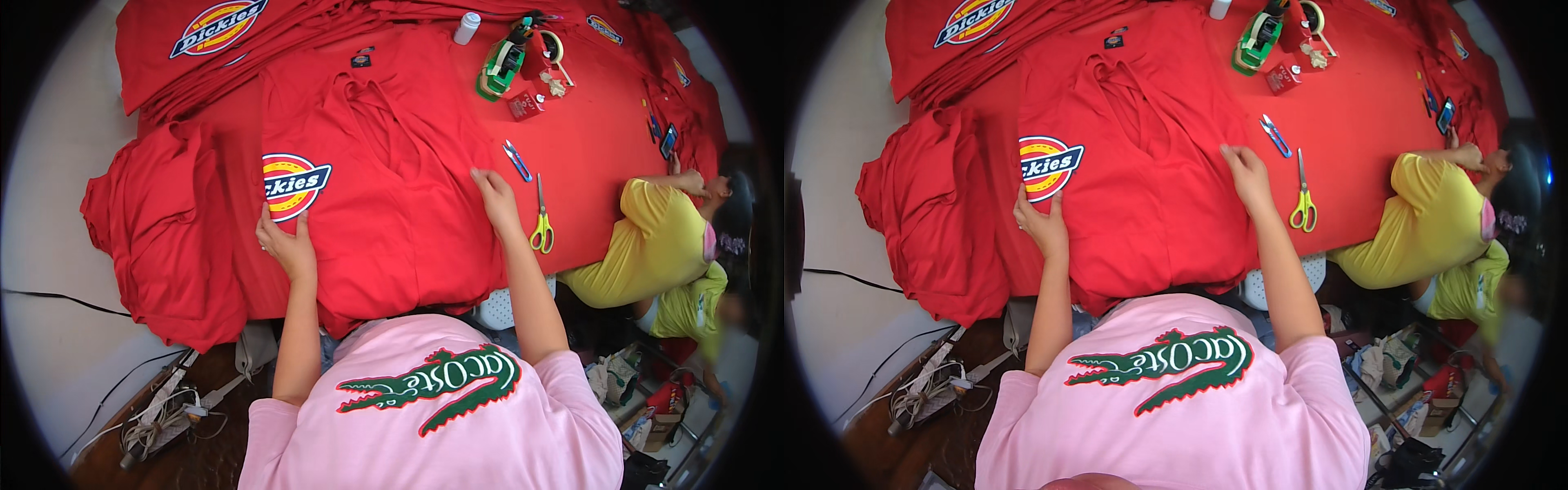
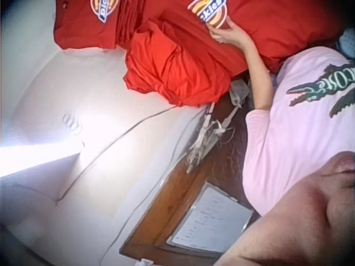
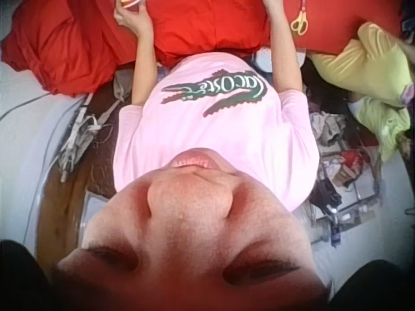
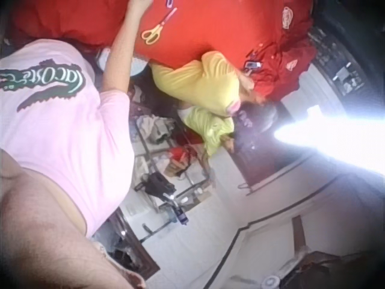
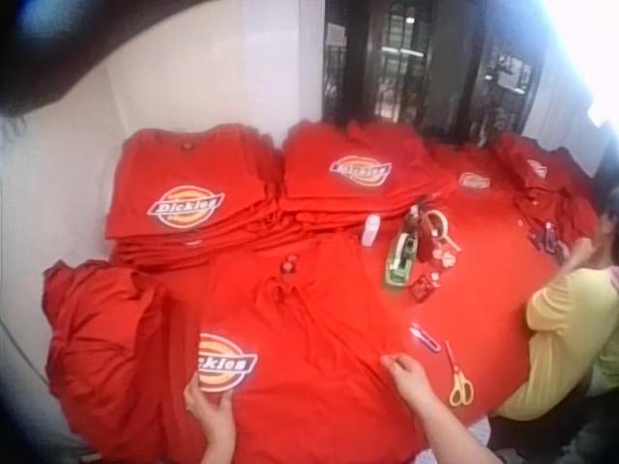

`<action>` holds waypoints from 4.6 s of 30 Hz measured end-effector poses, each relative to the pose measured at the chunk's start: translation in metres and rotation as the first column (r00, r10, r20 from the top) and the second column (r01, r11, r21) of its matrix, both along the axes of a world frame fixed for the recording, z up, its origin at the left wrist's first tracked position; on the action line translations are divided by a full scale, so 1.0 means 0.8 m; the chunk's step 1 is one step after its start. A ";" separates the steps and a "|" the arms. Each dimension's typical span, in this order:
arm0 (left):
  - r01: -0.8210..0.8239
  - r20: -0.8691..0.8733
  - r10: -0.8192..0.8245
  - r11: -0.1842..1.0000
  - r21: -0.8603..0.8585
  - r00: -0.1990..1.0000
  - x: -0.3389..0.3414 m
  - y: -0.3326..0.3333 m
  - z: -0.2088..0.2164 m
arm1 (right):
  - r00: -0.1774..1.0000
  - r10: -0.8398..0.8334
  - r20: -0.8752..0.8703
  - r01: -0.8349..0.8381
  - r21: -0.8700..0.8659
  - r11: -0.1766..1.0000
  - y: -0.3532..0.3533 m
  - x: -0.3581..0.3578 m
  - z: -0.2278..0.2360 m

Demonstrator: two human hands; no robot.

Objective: The person handles red garments one by one, using shears and a small blade to trim loose threads and tags. The person turns the garments over, shakes them out, and stacks them in a pile.

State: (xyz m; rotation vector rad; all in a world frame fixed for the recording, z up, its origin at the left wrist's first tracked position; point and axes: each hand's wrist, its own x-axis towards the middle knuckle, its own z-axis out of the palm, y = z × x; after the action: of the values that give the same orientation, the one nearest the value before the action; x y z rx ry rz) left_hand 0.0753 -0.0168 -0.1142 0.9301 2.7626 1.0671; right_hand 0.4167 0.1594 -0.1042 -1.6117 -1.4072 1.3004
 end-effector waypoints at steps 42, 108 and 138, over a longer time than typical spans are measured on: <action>0.535 0.156 -0.569 0.818 0.210 0.808 -0.105 0.322 0.001 | 0.967 0.150 0.204 -0.219 0.374 0.901 0.306 -0.172 -0.022; 0.363 0.999 0.037 0.931 -0.035 0.002 0.099 -0.120 0.024 | 0.563 -0.171 0.808 -0.460 0.479 0.747 0.036 0.079 -0.014; -0.239 0.872 -0.395 0.912 0.333 -0.291 0.114 -0.063 0.074 | 0.922 0.386 0.039 -0.387 0.024 0.922 -0.179 -0.047 0.142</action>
State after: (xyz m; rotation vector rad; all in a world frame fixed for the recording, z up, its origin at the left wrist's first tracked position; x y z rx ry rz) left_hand 0.1663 -0.0676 -0.0550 -0.0934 0.8864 1.3604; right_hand 0.3794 0.0159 0.0098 -1.3823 -1.8253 1.4638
